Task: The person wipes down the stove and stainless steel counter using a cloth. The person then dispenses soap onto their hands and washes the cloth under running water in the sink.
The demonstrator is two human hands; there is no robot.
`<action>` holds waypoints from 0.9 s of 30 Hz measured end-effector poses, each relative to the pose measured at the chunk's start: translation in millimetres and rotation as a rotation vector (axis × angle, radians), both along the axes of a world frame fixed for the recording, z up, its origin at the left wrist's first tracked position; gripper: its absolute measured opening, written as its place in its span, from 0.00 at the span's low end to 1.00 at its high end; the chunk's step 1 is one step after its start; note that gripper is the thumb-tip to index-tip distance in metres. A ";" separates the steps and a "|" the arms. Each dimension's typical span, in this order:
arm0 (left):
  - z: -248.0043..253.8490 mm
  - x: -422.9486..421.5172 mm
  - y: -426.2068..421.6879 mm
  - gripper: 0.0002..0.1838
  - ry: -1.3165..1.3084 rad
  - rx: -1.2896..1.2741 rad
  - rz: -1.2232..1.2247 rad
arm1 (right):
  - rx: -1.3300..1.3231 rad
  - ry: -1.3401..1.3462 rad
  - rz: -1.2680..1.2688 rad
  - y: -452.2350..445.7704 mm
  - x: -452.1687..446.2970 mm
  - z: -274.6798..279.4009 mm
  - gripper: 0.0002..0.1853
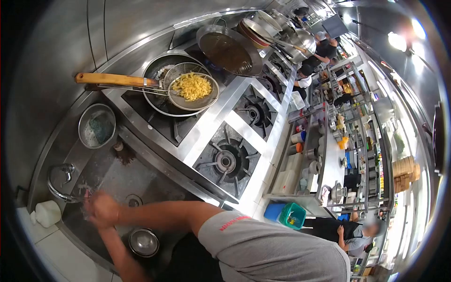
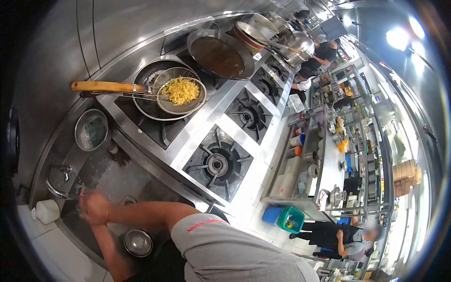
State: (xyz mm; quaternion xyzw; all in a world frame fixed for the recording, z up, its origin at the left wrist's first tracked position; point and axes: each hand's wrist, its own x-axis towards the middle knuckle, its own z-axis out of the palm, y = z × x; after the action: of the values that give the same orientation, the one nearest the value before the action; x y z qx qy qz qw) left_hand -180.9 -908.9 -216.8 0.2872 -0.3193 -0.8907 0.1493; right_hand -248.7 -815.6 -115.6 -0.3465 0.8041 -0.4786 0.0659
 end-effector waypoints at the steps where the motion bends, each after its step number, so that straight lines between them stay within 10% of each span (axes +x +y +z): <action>1: 0.6 9.7 0.3 0.22 0.103 -0.086 -0.058 | -0.010 0.001 0.084 17.6 -0.8 26.0 0.14; 5: 108.1 -37.8 40.9 0.25 -0.379 0.371 0.200 | 0.223 -0.483 -0.260 0.3 -39.4 -43.8 0.20; 7: 112.4 -25.3 41.4 0.26 -0.360 -0.385 -0.123 | 0.151 -0.882 -0.331 2.5 -62.6 -92.3 0.20; 10: 70.1 -7.4 41.9 0.28 -0.357 -1.298 -0.387 | -0.518 -2.186 0.061 18.0 -56.6 -65.4 0.16; 12: 26.5 4.4 50.6 0.29 -0.402 -1.221 -0.225 | -0.645 -1.944 -0.026 -16.1 -11.5 -151.7 0.18; 14: 55.6 -3.6 55.7 0.26 -0.366 -1.209 -0.148 | -0.576 -2.033 -0.255 15.0 -20.0 -41.9 0.20; 24: 58.2 -22.2 42.5 0.23 -0.412 -0.844 0.022 | -0.260 -1.726 -0.280 17.3 -2.0 -41.8 0.20; 27: 56.4 -19.6 27.1 0.19 -0.403 -0.407 0.035 | 0.205 -1.013 -0.046 18.7 -8.6 -79.8 0.18</action>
State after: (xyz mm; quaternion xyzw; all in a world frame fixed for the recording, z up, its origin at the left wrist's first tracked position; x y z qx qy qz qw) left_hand -200.6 -881.8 -160.4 0.4280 -0.5097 -0.7305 0.1528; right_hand -257.3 -796.9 -195.5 -0.0455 0.7215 -0.5063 0.4701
